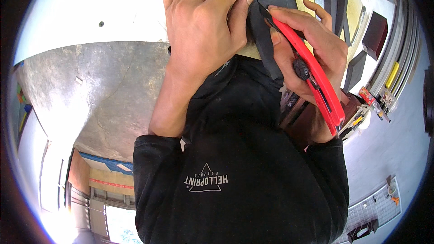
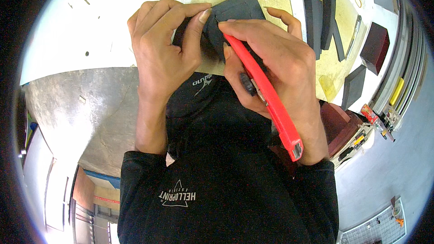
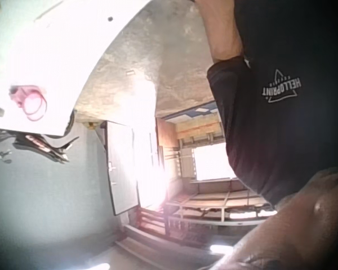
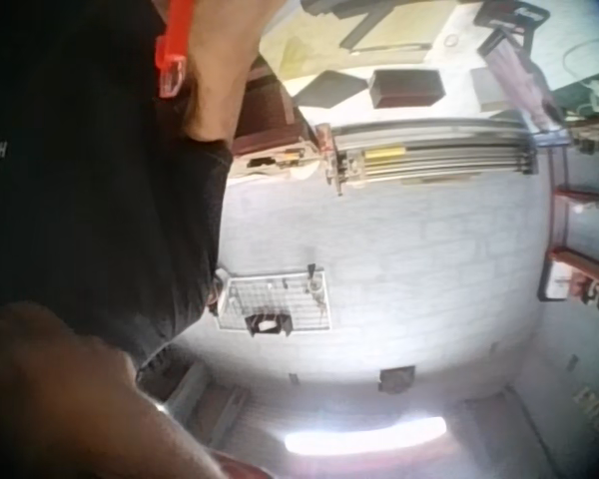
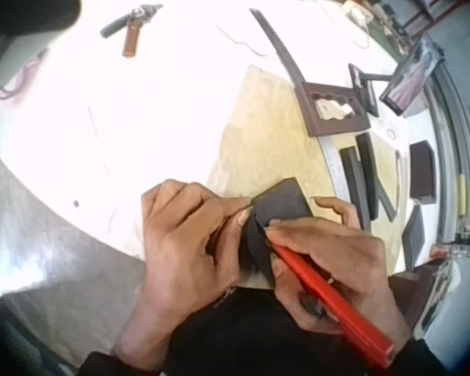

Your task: The person uses a red utility knife to cut a wavy pattern into a rectangular piece of black foam. They repeatedly trace the cut line to deepen it and then lift the foam to inspect the incision.

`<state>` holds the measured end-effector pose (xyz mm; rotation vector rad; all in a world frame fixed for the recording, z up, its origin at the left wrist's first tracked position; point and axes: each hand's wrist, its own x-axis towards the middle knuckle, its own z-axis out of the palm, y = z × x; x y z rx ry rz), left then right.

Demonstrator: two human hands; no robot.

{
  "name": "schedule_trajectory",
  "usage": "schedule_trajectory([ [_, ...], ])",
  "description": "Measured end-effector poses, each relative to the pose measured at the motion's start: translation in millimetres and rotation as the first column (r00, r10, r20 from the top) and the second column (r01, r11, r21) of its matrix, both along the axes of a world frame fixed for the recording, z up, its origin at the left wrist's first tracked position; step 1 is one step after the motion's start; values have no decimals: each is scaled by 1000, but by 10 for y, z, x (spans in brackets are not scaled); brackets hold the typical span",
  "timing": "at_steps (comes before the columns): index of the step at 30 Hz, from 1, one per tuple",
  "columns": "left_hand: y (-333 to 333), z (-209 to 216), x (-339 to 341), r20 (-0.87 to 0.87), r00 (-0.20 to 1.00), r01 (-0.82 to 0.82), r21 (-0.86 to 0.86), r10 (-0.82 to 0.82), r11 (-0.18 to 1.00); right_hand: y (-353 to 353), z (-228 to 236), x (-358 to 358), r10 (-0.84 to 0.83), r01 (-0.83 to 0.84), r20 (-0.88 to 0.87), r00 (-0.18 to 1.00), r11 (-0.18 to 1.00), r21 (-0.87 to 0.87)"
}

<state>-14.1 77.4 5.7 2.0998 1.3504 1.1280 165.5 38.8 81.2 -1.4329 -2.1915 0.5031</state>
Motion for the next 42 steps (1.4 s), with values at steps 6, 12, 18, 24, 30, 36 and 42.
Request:
schedule_trajectory([
  [6, -10, 13, 10, -26, 1000, -6, 26, 7, 1000, 15, 0, 18, 3, -3, -23, 1000, 1000, -1],
  [12, -321, -87, -5, 184, 982, -35, -4, 35, 999, -7, -122, 6, -11, 15, -134, 991, 999, 29],
  [18, -700, 29, 64, -27, 996, 78, -206, -85, 976, 11, -99, 46, 11, -7, -97, 995, 999, 41],
  [24, -697, 41, 118, -158, 983, 60, -219, -96, 974, 11, -87, 45, 6, -2, -95, 995, 999, 44],
  [30, -717, -75, 156, -131, 991, 16, -142, -35, 990, -59, -213, 57, -22, 41, -153, 988, 992, 121],
  [36, -712, -67, 146, -119, 992, 9, -153, -28, 988, -20, -192, 46, -21, 37, -149, 989, 994, 102],
  [42, -719, -61, 119, -151, 985, 54, -165, -79, 985, 46, -190, 116, 43, -28, -135, 990, 993, 115],
])
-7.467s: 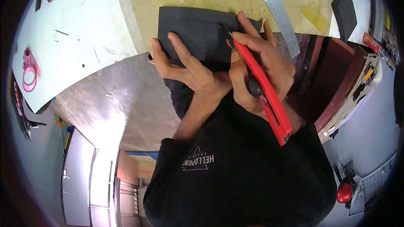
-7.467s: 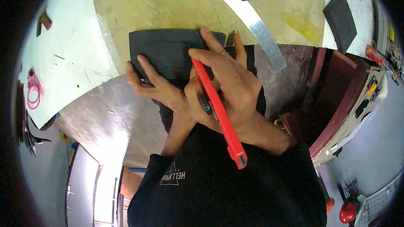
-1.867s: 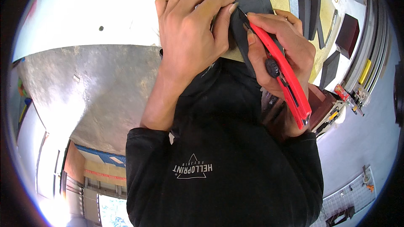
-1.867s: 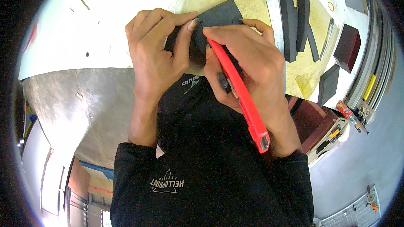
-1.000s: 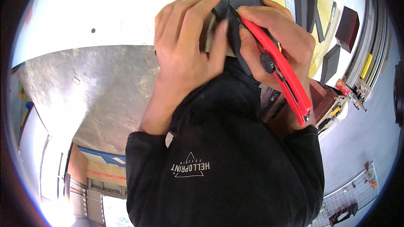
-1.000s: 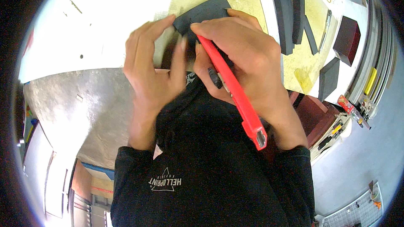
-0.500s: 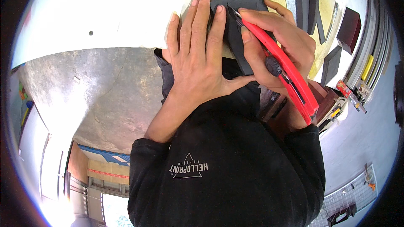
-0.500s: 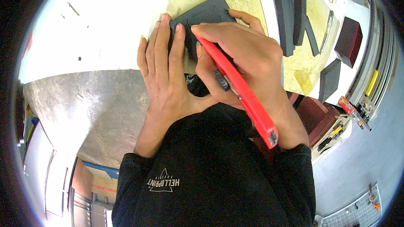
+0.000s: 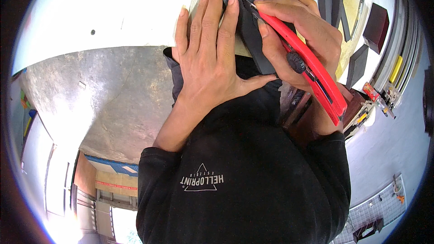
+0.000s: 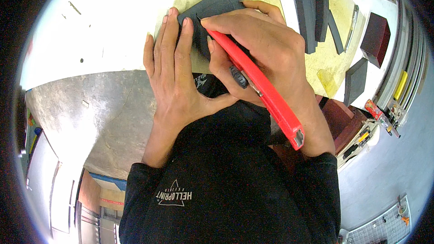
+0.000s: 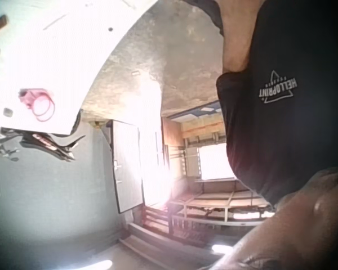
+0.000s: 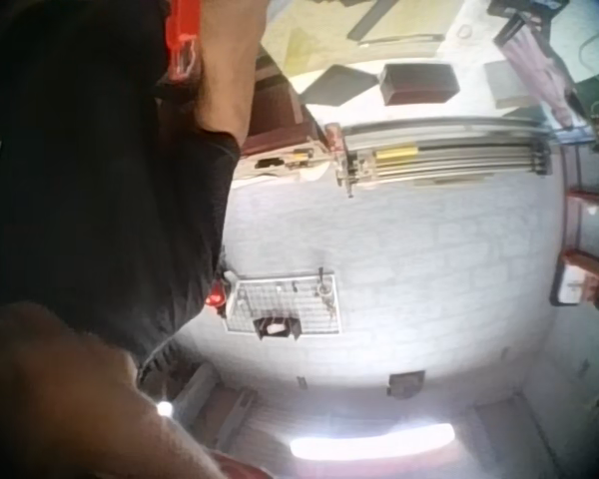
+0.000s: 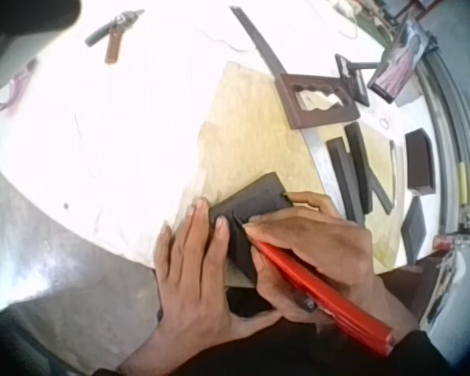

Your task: The person uses a red utility knife to cut a wavy pattern into a rectangular piece of black foam. They repeatedly trace the cut line to deepen it and then lift the foam to inspect the incision.

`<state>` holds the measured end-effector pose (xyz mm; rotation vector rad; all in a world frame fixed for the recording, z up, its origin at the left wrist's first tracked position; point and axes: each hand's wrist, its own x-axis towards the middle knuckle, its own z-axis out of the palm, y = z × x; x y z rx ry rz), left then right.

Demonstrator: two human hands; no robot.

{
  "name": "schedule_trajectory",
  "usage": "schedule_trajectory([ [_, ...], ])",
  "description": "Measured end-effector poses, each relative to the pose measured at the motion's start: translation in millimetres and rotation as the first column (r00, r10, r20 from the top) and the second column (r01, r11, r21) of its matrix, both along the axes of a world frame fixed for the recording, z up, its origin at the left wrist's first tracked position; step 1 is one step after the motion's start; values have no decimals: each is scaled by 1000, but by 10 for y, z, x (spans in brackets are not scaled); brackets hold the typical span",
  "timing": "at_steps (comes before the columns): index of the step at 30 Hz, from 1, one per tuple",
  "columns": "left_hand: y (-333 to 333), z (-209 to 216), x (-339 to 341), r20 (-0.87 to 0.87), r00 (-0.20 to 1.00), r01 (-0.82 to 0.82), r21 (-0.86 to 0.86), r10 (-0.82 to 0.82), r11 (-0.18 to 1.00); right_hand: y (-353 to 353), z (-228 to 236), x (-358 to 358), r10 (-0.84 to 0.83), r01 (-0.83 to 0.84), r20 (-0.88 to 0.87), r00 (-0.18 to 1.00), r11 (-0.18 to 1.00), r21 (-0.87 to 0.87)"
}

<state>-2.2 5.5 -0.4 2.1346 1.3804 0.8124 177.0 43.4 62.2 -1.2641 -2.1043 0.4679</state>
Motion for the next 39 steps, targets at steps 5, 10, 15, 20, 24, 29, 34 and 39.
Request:
schedule_trajectory([
  [5, -5, -19, -14, -1, 1000, -8, 8, 8, 1000, -34, 76, 22, 26, -20, 53, 998, 995, -96],
  [10, 9, -3, -2, -18, 1000, -12, 22, 13, 1000, -10, 111, 83, 68, -54, 95, 993, 989, -141],
  [15, 10, 29, 23, -46, 998, -29, 43, 31, 999, 9, 124, 86, 86, -70, 105, 991, 986, -151],
  [20, 17, 40, 19, -45, 999, -23, 33, 24, 999, 37, 162, 85, 79, -64, 86, 993, 985, -162],
  [24, 10, 14, 28, -28, 999, -35, 44, 37, 998, 63, 225, 89, 129, -107, 70, 989, 959, -261],
  [29, 16, 17, 30, -30, 999, -38, 50, 39, 998, 83, 258, 35, 136, -119, 38, 990, 951, -284],
  [34, 10, 15, 40, -20, 998, -54, 41, 54, 998, 85, 344, 47, 135, -105, 58, 989, 926, -363],
  [39, 10, 8, 66, -14, 997, -75, 61, 76, 995, 52, 307, 6, 113, -84, 145, 983, 978, -192],
])
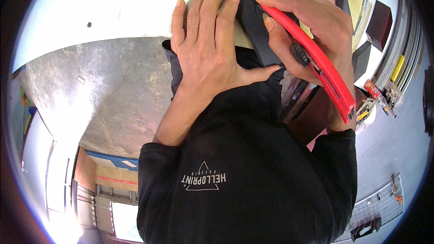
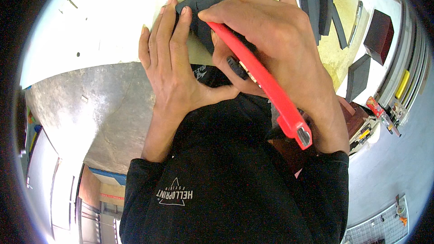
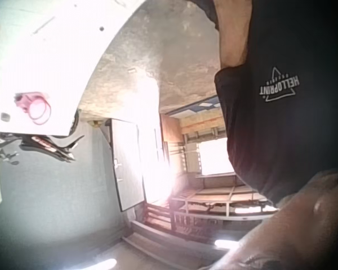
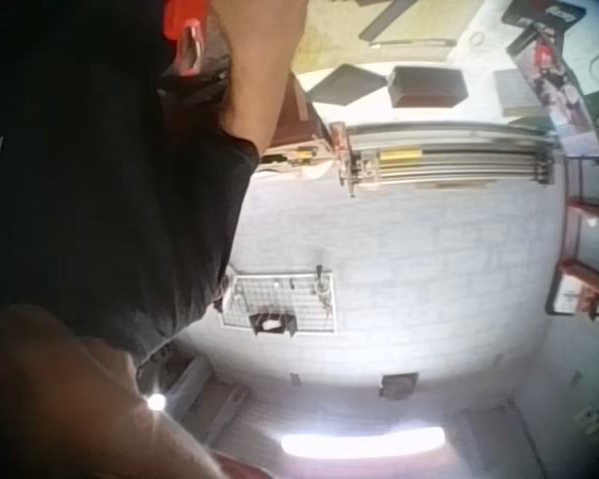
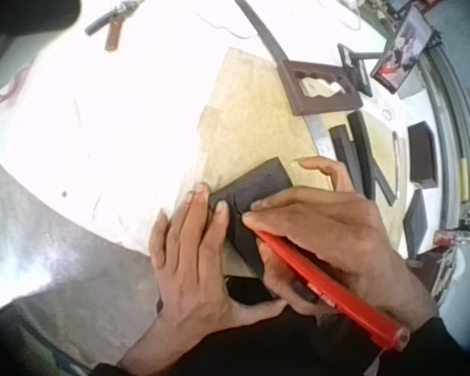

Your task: The person uses a red utility knife to cut a wavy pattern into a rectangular piece of black foam. They repeatedly trace the cut line to deepen it and then lift the foam to inspect the incision.

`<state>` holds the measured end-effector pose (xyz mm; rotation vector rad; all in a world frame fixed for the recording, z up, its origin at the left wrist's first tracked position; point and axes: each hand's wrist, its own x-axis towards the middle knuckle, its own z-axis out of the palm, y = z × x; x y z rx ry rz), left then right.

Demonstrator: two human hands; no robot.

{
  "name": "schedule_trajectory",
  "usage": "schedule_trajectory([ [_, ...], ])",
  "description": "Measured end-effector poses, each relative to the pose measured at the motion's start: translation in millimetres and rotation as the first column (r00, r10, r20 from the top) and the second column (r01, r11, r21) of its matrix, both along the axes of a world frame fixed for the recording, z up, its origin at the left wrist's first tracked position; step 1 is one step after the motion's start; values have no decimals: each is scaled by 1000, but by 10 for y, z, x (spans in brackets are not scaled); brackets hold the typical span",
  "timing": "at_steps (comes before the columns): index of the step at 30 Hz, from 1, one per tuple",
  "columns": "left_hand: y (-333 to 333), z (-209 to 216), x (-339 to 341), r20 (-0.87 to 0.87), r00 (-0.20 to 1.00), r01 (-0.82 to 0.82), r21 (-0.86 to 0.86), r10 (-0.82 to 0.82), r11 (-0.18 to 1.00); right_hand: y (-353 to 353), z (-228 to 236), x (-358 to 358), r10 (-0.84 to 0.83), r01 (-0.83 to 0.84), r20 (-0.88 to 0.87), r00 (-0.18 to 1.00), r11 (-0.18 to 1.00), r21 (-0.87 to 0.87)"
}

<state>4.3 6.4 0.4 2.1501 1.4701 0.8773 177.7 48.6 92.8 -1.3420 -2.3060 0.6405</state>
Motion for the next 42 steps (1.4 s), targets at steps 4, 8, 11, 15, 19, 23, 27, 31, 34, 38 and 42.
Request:
schedule_trajectory([
  [4, -2, -1, -11, 1, 1000, 8, -7, -8, 1000, -16, -65, 80, 20, -21, -37, 999, 1000, -21],
  [8, -2, -5, -3, 1, 1000, 1, -7, -1, 1000, 1, 32, 43, -15, 13, -25, 1000, 996, -83],
  [11, -2, 4, 19, -5, 1000, -9, -4, 9, 1000, -48, 18, 20, -46, 45, -19, 999, 997, -63],
  [15, -2, 5, 27, 5, 1000, -19, 7, 19, 1000, -136, -194, 78, -73, 81, -110, 991, 995, 64],
  [19, 2, -18, 45, 7, 999, -33, 36, 33, 999, -177, -200, 76, -86, 88, -83, 993, 996, 27],
  [23, -3, -37, 57, 17, 999, -38, 44, 38, 998, -222, -187, 32, -107, 110, -51, 993, 991, 71],
  [27, -20, -62, 62, 18, 999, -49, 59, 48, 997, -284, -131, -33, -170, 170, -30, 985, 985, 20],
  [31, -16, -104, 66, 30, 998, -62, 79, 60, 995, -349, -198, -47, -207, 210, -47, 977, 975, 66],
  [34, -17, -79, 82, 35, 997, -69, 73, 66, 995, -369, -193, -52, -214, 217, -48, 976, 974, 61],
  [38, -17, -117, 66, 2, 998, -67, 85, 67, 994, -383, -191, -59, -223, 226, -57, 973, 972, 62],
  [42, -23, -60, 73, 12, 999, -54, 71, 53, 996, -363, -153, -33, -204, 205, -43, 978, 979, 14],
])
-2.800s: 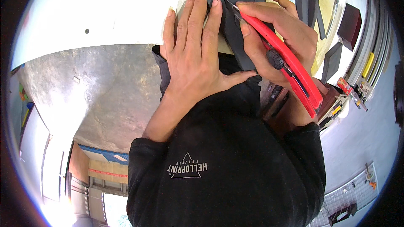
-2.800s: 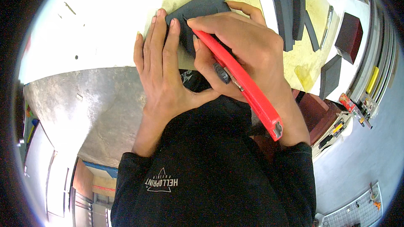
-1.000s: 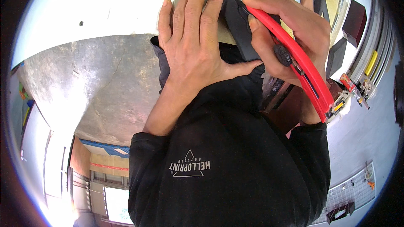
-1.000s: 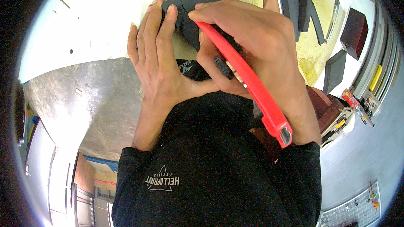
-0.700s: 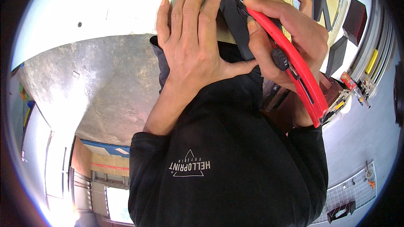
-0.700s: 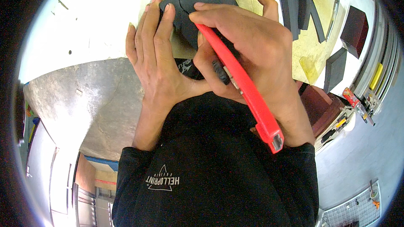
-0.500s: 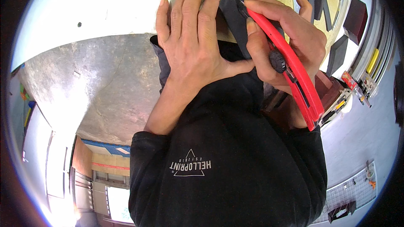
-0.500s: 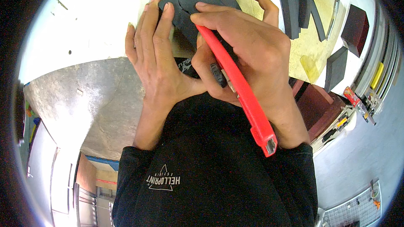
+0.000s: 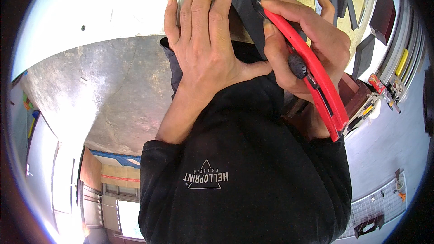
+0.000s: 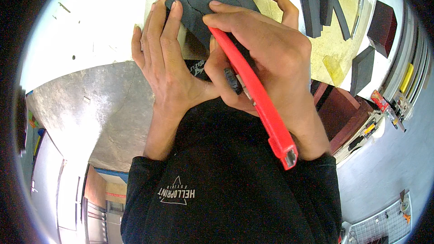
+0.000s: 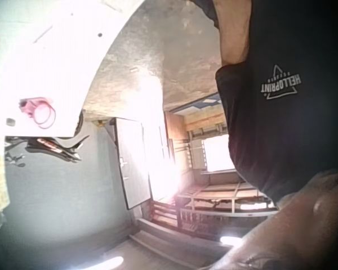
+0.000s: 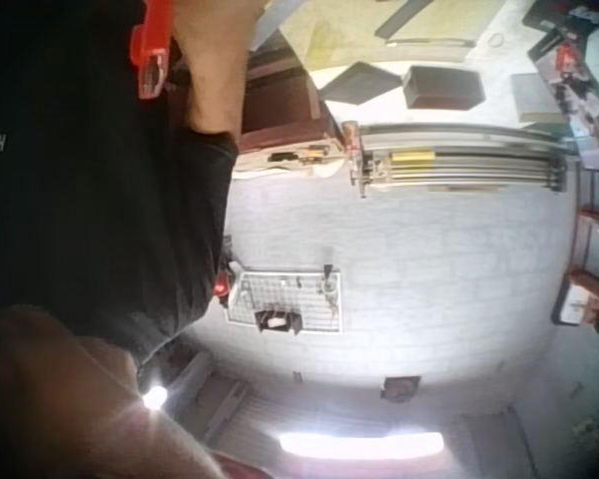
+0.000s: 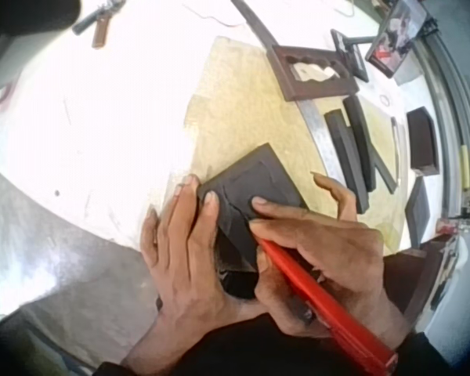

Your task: The person uses a red utility knife to cut a wavy pattern into a rectangular piece of black foam. They repeatedly trace the cut line to deepen it and then lift the foam to inspect the incision.

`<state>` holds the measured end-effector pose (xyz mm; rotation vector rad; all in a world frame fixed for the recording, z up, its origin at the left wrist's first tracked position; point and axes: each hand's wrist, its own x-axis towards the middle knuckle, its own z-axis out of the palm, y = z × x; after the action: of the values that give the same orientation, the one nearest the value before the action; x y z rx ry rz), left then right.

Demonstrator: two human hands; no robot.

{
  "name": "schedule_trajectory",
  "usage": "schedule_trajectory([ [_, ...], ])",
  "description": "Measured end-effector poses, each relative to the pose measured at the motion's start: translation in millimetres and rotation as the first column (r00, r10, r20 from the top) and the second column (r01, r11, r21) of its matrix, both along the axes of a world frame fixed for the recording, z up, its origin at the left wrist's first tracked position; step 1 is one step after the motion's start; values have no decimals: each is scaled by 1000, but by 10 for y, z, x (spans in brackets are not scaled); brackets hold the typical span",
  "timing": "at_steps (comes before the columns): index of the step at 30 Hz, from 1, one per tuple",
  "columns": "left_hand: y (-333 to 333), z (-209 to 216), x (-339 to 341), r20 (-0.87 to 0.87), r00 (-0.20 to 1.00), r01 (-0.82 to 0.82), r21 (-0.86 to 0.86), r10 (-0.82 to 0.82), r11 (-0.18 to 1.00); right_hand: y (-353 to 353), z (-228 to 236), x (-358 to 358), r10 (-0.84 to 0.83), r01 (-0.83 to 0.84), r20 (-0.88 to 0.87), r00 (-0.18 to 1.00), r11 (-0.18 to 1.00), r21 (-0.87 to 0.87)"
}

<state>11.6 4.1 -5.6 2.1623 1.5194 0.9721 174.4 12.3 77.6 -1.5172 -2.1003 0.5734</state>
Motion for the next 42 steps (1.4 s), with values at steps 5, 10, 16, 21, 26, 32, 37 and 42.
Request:
schedule_trajectory([
  [5, 13, 14, -14, -20, 1000, 9, 2, -9, 1000, 30, -11, 62, 36, -36, -41, 999, 999, -8],
  [10, 19, 19, -16, 0, 1000, 13, 5, -13, 1000, 53, -12, 110, 75, -76, -27, 997, 997, -7],
  [16, 17, 29, 1, 0, 1000, 12, -6, -12, 1000, 55, 17, 144, 100, -100, -8, 995, 995, -18],
  [21, 12, 30, -21, -5, 1000, 27, -19, -27, 999, 62, 16, 206, 151, -150, 39, 988, 988, -35],
  [26, 23, 14, -55, -21, 999, 45, -20, -45, 999, 103, 113, 303, 206, -189, 57, 977, 957, -220],
  [32, 18, 24, -48, -28, 999, 46, -19, -46, 999, 124, 121, 321, 246, -240, 3, 969, 948, -209],
  [37, 19, 29, -49, -25, 999, 46, -12, -47, 999, 83, 118, 264, 199, -202, -35, 979, 962, -184],
  [42, 23, 27, -9, -27, 999, 19, 27, -18, 999, 11, 87, 250, 166, -168, -20, 986, 977, -133],
])
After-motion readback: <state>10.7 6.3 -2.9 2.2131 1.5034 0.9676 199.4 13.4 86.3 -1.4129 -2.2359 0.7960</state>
